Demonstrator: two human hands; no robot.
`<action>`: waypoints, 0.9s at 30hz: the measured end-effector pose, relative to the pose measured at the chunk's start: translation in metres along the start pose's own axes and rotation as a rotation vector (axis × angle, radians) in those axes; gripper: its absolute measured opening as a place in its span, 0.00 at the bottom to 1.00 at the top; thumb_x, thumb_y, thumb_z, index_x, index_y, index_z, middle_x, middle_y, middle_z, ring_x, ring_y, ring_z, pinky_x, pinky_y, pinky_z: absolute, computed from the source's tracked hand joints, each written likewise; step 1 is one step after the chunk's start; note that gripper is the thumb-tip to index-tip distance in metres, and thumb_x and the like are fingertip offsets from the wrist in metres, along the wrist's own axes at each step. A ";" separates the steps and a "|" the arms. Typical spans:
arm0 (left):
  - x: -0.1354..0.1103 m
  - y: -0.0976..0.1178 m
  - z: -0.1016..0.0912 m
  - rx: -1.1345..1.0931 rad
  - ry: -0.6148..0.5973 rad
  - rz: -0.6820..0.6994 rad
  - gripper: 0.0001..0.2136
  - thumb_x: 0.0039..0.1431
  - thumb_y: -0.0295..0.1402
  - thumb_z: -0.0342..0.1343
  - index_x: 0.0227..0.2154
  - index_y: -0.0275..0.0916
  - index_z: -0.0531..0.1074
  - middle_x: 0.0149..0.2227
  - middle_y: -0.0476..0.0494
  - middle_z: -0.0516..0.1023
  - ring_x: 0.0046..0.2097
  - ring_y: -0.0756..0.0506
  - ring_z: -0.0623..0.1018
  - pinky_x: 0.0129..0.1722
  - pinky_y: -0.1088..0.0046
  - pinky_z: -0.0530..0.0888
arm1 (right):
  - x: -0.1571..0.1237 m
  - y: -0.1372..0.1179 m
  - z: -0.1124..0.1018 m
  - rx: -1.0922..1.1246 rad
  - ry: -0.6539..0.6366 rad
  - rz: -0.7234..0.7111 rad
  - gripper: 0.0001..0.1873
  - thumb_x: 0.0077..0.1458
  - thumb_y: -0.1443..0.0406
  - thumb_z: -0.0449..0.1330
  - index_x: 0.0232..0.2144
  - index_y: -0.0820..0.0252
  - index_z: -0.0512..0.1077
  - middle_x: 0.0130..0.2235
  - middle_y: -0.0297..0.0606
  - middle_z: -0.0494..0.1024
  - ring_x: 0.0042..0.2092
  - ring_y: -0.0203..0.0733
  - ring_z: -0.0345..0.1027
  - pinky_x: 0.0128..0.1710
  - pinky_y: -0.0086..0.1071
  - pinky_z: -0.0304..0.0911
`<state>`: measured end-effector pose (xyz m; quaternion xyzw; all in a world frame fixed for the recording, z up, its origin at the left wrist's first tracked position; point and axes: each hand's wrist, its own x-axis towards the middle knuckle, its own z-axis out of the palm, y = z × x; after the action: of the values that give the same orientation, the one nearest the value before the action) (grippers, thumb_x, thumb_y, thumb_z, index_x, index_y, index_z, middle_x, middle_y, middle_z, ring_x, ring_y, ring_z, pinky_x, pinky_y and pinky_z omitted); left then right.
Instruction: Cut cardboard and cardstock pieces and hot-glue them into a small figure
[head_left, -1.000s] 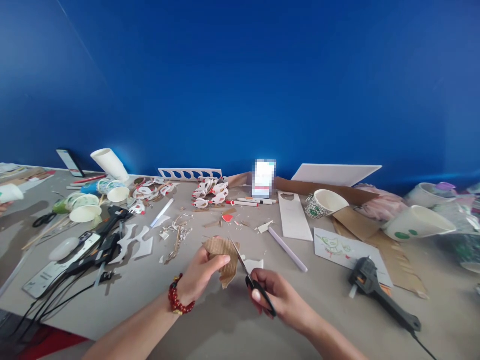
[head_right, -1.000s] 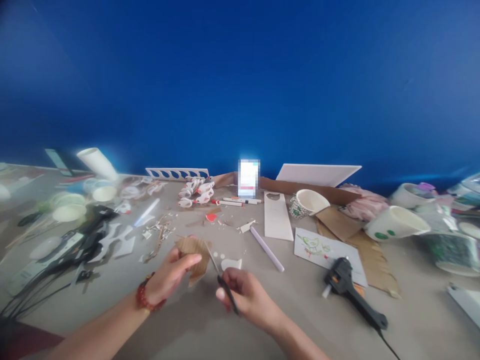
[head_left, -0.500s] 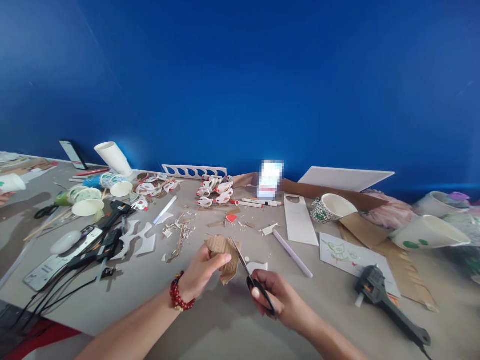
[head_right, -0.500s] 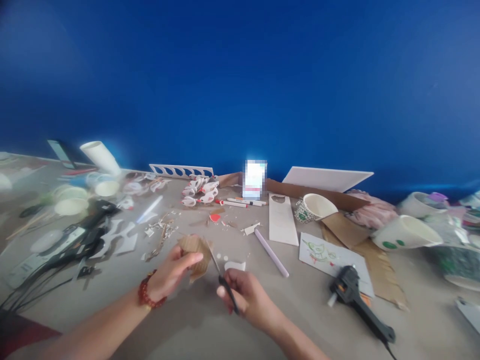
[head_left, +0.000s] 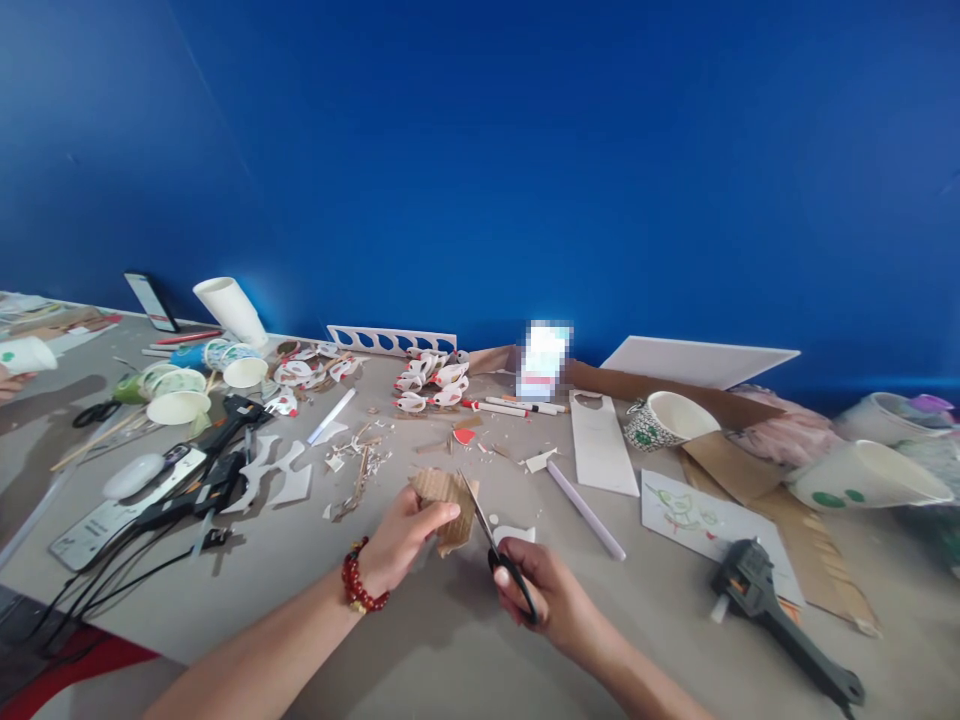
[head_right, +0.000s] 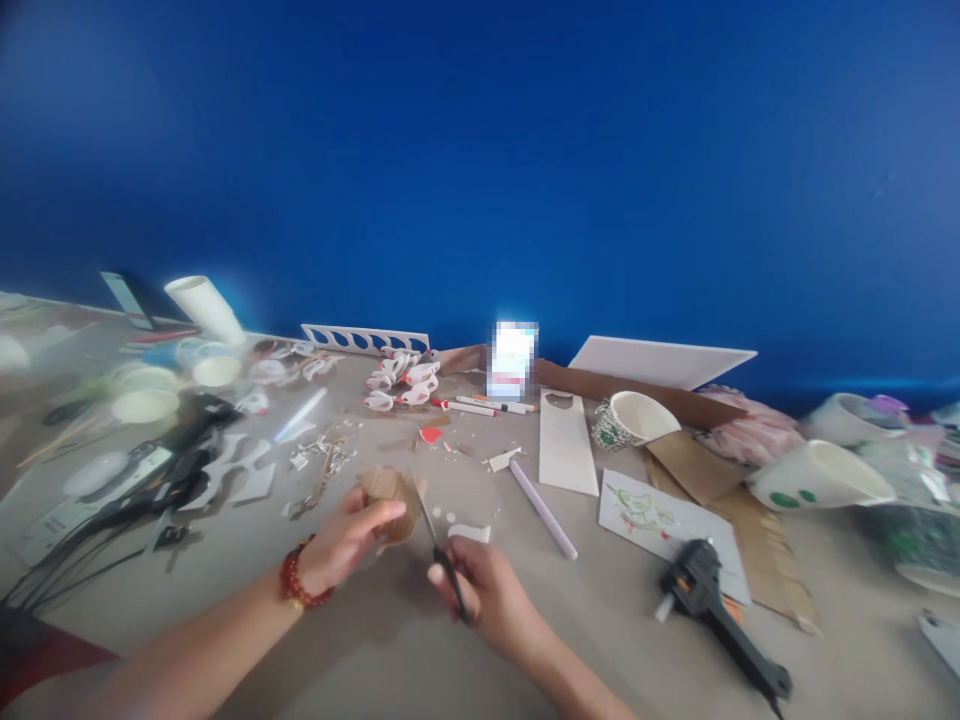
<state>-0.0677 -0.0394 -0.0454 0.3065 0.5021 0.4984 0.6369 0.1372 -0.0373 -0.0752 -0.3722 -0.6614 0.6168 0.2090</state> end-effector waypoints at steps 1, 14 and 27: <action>0.000 0.000 0.000 0.003 0.002 -0.007 0.11 0.46 0.37 0.66 0.27 0.35 0.73 0.24 0.50 0.73 0.28 0.50 0.72 0.27 0.76 0.68 | 0.000 0.000 0.000 0.001 0.002 0.004 0.30 0.56 0.39 0.51 0.21 0.57 0.56 0.19 0.29 0.62 0.20 0.31 0.52 0.20 0.27 0.48; 0.000 -0.006 -0.004 -0.022 -0.201 0.058 0.10 0.52 0.34 0.62 0.35 0.36 0.72 0.31 0.48 0.73 0.34 0.48 0.72 0.36 0.74 0.68 | 0.002 -0.008 -0.003 0.070 -0.016 0.021 0.31 0.50 0.37 0.57 0.23 0.58 0.58 0.19 0.30 0.65 0.21 0.31 0.55 0.21 0.26 0.49; -0.004 -0.001 0.002 -0.057 -0.180 0.112 0.13 0.48 0.31 0.61 0.38 0.36 0.74 0.36 0.44 0.76 0.36 0.47 0.73 0.36 0.74 0.68 | 0.003 -0.003 -0.001 -0.073 0.039 0.005 0.32 0.50 0.36 0.54 0.22 0.57 0.55 0.19 0.27 0.58 0.22 0.31 0.48 0.21 0.27 0.44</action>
<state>-0.0650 -0.0435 -0.0444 0.3596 0.4104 0.5178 0.6589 0.1350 -0.0348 -0.0723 -0.3932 -0.6784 0.5852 0.2068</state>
